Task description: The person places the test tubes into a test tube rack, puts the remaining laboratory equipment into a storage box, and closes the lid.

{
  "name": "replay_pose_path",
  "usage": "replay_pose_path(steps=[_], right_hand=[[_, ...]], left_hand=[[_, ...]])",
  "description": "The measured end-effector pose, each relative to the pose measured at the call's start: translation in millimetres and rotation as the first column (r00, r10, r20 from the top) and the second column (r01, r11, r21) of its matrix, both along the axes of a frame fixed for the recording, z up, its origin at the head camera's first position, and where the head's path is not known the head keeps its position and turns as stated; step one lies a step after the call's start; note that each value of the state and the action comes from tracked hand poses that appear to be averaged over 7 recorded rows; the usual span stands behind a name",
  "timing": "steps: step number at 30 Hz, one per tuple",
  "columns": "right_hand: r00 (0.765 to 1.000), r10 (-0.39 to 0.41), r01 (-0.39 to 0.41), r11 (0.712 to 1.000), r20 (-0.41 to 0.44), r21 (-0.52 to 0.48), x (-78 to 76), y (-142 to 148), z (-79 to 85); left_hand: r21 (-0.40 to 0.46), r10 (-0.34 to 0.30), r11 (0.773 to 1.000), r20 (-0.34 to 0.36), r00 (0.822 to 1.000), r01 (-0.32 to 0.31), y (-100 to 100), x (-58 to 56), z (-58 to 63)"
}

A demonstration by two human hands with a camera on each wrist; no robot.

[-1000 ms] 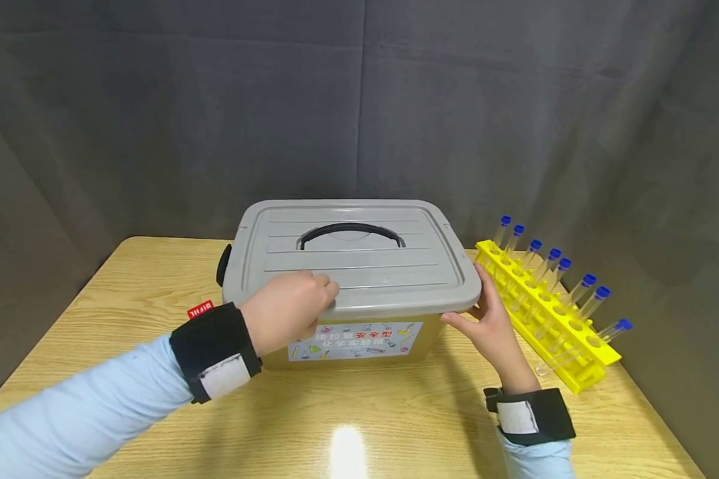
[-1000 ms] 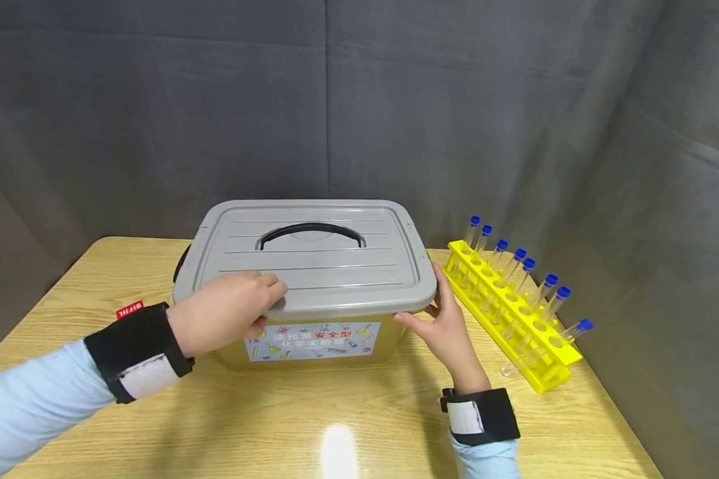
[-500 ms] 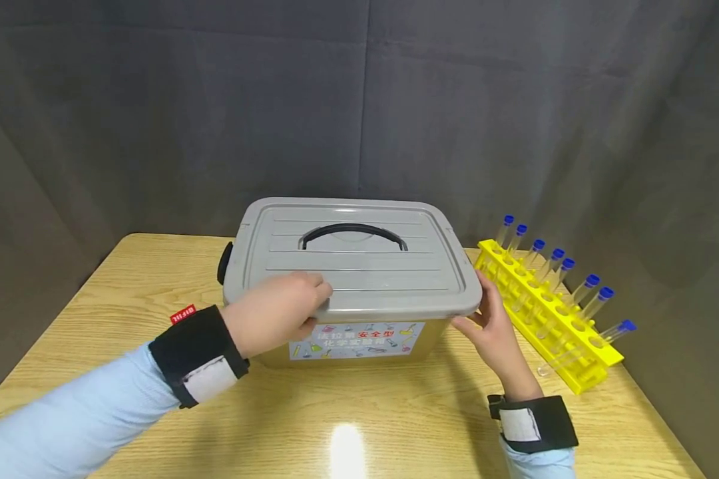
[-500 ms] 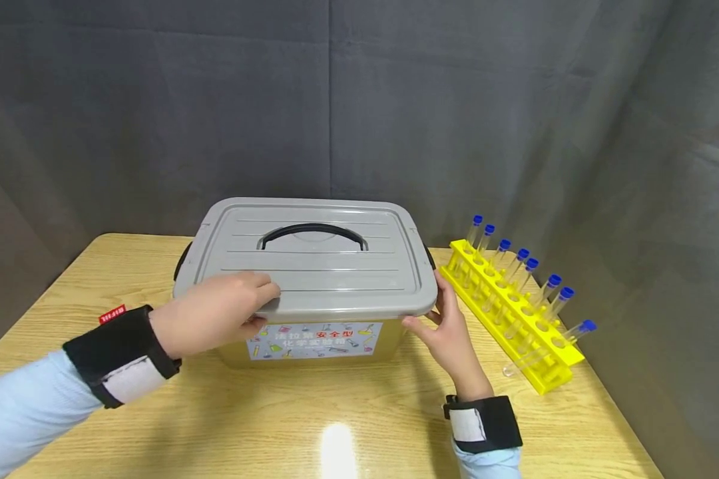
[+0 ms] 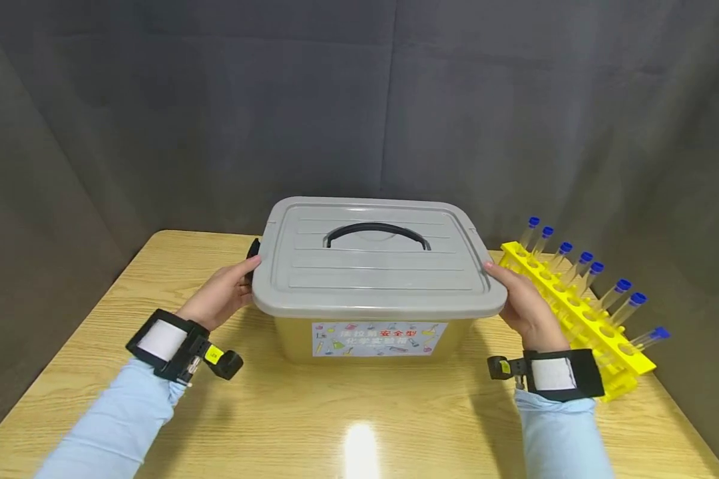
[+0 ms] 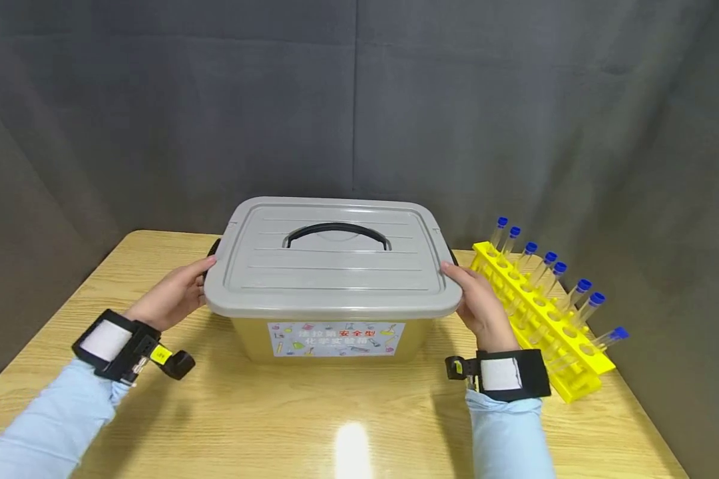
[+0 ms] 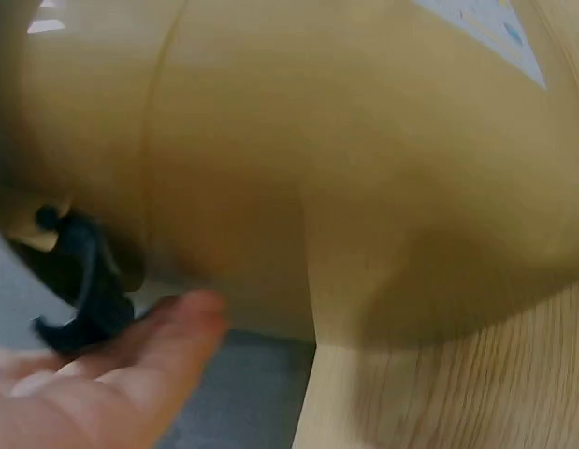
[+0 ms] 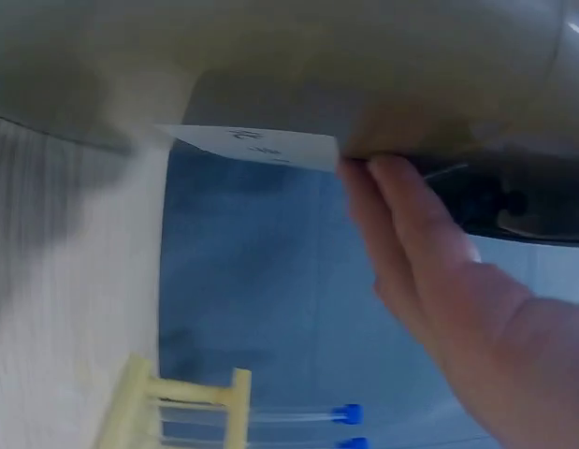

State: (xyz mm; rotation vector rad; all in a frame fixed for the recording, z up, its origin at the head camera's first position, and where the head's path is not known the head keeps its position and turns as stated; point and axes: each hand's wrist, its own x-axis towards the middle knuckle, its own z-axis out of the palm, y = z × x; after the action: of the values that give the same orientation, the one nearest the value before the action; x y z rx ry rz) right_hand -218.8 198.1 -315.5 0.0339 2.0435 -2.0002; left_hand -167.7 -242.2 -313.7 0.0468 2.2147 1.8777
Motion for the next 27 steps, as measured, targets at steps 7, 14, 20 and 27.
replay_pose_path(steps=[7, 14, 20, 27], right_hand=[[0.992, -0.099, 0.105, 0.992, -0.08, 0.072, -0.3, -9.6, 8.1], [0.986, -0.145, 0.156, 0.979, -0.087, 0.129, 2.7, -13.1, 9.8], [0.985, -0.145, 0.162, 0.965, -0.095, 0.208, 13.4, -3.4, 11.2], [0.978, -0.11, 0.175, 0.899, -0.18, 0.402, 20.0, 6.5, 16.9]], left_hand=[[0.012, 0.26, 0.965, -0.125, 0.958, -0.26, 15.7, 14.5, 7.5], [0.021, 0.347, 0.937, -0.159, 0.924, -0.349, 25.4, 16.1, 10.1], [0.021, 0.34, 0.94, -0.169, 0.925, -0.341, 34.8, 13.7, 7.9], [-0.088, 0.303, 0.937, -0.275, 0.913, -0.338, 46.0, 4.1, 10.6]])
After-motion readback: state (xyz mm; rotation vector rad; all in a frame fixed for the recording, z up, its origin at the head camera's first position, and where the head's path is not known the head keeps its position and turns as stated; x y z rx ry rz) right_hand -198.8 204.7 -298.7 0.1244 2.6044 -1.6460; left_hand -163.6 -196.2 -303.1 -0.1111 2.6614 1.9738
